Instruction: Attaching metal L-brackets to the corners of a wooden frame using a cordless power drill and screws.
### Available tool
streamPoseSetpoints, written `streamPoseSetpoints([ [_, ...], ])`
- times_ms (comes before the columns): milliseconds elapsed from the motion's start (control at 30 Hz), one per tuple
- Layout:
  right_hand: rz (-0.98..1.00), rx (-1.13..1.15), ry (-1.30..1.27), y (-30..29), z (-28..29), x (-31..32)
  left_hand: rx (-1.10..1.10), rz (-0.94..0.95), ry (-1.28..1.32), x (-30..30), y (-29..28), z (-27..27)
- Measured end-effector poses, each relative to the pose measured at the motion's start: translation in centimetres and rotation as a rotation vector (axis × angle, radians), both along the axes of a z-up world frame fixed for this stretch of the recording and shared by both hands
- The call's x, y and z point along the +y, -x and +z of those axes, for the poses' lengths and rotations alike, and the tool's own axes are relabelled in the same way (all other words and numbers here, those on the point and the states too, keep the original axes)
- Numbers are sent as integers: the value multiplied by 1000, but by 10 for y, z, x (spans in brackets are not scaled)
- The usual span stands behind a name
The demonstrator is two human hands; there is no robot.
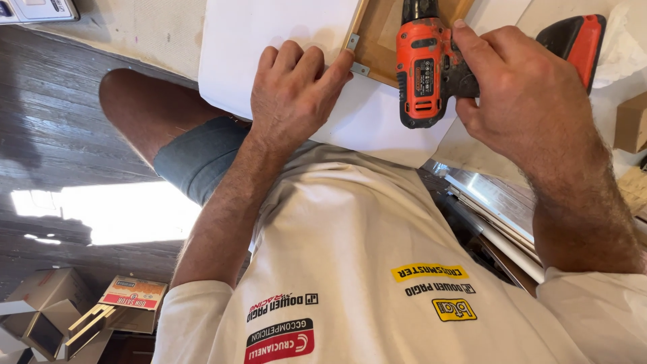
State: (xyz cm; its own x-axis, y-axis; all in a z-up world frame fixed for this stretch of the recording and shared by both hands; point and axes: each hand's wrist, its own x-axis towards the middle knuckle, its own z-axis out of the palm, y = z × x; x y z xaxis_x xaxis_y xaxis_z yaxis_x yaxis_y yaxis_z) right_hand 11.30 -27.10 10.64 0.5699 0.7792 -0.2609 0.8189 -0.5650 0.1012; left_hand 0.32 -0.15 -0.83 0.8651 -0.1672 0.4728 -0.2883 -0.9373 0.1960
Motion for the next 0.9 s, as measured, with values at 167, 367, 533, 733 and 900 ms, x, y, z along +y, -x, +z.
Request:
streamPoseSetpoints([
  [167,-26,26,-22,3,8,0,-19,18,-1,0,-2,2],
  [367,-55,250,-358,10,17,-14,-33,31,-17,0,-1,2],
  [533,-240,361,-645,26,-17,-71,-72,24,3,-1,-1,1],
  [733,-320,314,-497,18,9,-34,-67,37,-18,0,0,6],
  [900,-410,470,-478,17,12,-15,-25,39,-43,1,5,6],
])
